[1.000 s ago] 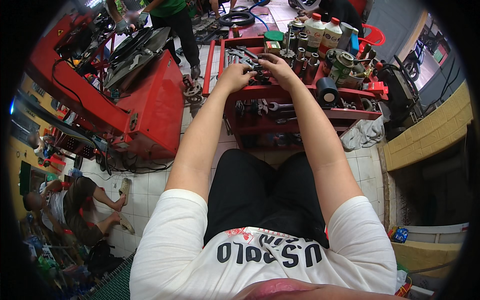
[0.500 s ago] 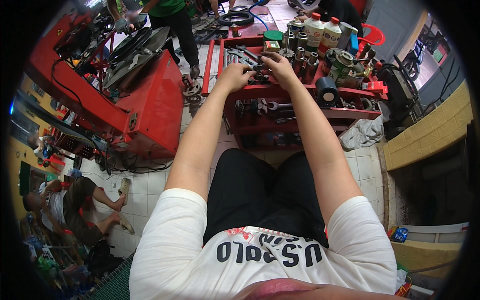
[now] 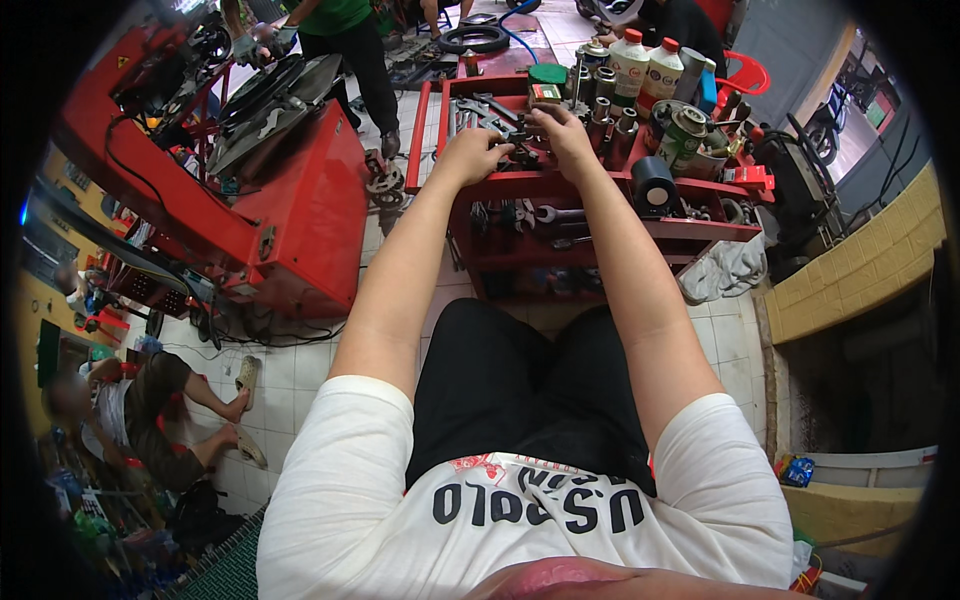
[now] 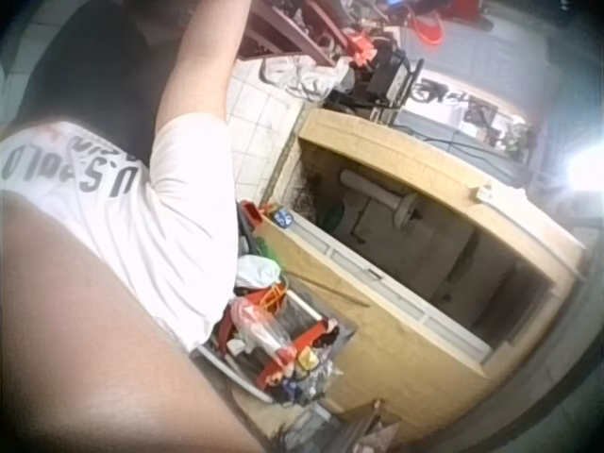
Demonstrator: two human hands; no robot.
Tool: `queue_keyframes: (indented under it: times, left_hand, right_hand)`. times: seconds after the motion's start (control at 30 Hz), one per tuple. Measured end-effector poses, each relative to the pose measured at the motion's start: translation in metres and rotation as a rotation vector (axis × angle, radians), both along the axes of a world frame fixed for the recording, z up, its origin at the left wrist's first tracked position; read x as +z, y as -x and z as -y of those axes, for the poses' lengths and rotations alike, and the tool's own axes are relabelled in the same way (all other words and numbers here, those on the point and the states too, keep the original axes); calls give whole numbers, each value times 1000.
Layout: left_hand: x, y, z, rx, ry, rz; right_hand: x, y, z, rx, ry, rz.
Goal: The person uses a wrench to tighten bolts on a small mechanical assembly held in their hands. They repeatedly adjust the wrench and rotate the assembly to access different fasteners on a red tool cart.
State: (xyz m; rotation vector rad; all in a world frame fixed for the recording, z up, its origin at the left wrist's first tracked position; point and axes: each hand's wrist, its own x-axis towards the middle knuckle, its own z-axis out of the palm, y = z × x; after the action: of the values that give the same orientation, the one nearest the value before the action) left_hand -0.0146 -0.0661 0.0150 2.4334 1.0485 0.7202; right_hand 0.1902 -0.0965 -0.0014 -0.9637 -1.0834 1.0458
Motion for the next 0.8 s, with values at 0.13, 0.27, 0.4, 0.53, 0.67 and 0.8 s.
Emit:
queue_keyframes:
  times: [0.13, 0.27, 0.4, 0.53, 0.67, 0.8]
  left_hand:
    - [-5, -1, -4, -12, -83, 21]
    - [7, -2, 11, -49, -6, -13]
    - [2, -1, 3, -47, 13, 22]
    - [-2, -2, -2, -22, -7, 14]
    - [-3, -1, -2, -17, 20, 25]
    - [-1, -1, 1, -57, -3, 36]
  right_hand:
    - [0, -4, 0, 87, -23, 114]
    - [1, -3, 5, 204, 2, 62]
    - [2, -1, 3, 134, -17, 67]
    - [-1, -4, 0, 11, -43, 142]
    - [0, 2, 3, 80, -33, 184]
    - [2, -1, 4, 127, -28, 248]
